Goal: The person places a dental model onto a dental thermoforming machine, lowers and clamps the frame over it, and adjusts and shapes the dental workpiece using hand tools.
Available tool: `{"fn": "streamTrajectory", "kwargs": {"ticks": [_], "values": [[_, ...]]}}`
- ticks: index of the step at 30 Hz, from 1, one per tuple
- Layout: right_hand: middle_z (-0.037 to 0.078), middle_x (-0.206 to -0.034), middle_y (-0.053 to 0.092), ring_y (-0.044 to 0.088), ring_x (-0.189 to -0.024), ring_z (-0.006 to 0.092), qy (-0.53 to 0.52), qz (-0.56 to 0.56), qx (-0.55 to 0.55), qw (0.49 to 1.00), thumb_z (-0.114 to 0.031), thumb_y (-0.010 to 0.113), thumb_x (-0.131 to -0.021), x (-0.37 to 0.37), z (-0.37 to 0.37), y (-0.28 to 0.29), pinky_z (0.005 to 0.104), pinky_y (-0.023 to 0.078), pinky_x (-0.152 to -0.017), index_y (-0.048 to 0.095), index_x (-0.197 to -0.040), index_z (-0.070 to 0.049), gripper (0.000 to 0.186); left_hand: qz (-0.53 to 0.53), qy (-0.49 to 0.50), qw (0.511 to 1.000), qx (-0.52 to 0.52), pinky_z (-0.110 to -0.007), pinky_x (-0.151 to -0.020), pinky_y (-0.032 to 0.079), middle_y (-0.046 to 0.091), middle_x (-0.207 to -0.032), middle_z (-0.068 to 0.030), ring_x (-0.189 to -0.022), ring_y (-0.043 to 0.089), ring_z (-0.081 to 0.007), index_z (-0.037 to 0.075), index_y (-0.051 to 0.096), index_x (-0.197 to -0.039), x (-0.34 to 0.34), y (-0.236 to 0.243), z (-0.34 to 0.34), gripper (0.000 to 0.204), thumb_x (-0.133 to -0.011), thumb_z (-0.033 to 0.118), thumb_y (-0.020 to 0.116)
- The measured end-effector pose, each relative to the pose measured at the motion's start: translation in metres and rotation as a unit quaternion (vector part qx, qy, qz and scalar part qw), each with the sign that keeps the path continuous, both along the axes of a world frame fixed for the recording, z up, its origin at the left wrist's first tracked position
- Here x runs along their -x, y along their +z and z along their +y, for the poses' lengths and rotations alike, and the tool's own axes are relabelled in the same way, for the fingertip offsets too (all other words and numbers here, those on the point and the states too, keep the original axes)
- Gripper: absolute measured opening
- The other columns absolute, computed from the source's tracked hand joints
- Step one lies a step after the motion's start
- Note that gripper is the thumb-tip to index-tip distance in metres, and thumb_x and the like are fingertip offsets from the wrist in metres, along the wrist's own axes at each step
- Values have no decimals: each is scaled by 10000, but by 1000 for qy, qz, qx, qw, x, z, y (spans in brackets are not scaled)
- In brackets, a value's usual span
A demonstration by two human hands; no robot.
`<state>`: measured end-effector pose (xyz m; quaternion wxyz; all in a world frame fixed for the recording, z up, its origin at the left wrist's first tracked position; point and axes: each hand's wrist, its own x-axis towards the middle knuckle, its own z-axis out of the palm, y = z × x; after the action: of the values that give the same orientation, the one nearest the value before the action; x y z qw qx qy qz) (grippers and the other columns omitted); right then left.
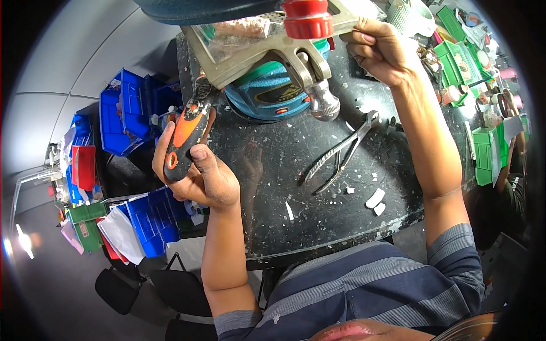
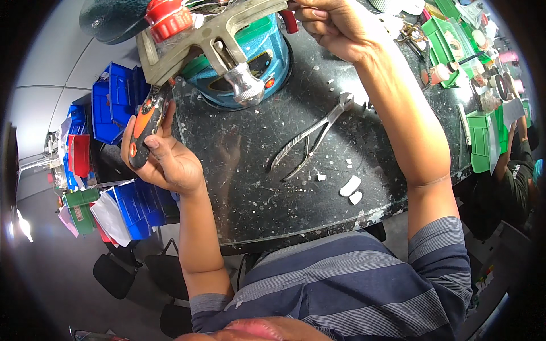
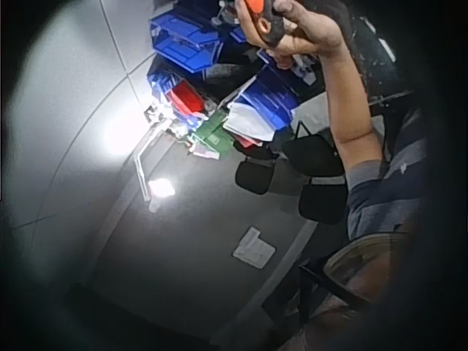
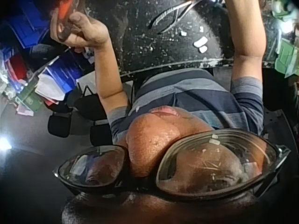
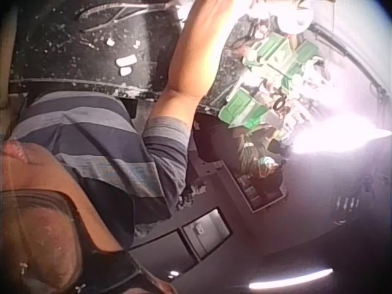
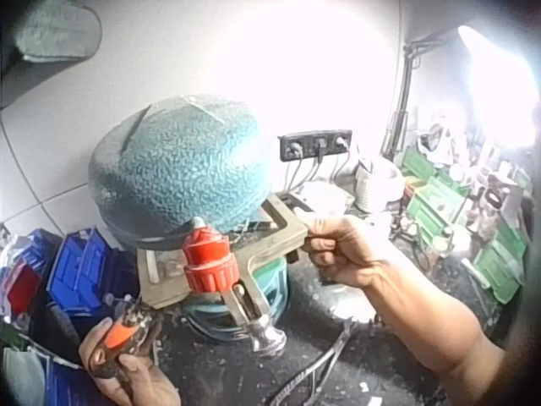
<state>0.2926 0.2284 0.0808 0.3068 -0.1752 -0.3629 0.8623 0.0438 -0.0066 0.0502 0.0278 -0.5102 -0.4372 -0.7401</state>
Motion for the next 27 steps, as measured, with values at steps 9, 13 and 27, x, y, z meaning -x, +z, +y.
{"fn": "streamTrajectory", "kwargs": {"ticks": [9, 13, 27], "values": [[-56, -656, 411, 307, -534, 10, -29, -59, -127, 990, -129, 604, -991, 3, -1, 3, 166, 241, -445, 579, -971, -35, 99, 3, 7, 1000, 7, -520, -932, 603, 545, -1243, -290, -1139, 625, -429, -77, 396, -1333, 0, -1, -1, 385, -1031, 148, 477], [-57, -644, 411, 300, -514, 11, -42, -78, -134, 987, -149, 613, -990, 0, 2, 0, 164, 236, -437, 577, -955, -52, 109, -10, -2, 1000, 0, -520, -925, 605, 554, -1230, -289, -1130, 630, -430, -72, 395, -1335, -2, 0, 1, 385, -1030, 147, 477], [-51, -654, 424, 333, -541, 16, -25, -46, -76, 996, -131, 613, -974, 0, 4, -4, 159, 271, -446, 577, -929, -56, 94, -10, 1, 1000, 3, -522, -929, 603, 552, -1236, -291, -1135, 629, -432, -63, 389, -1341, -1, -1, 1, 386, -1032, 152, 477]]}}
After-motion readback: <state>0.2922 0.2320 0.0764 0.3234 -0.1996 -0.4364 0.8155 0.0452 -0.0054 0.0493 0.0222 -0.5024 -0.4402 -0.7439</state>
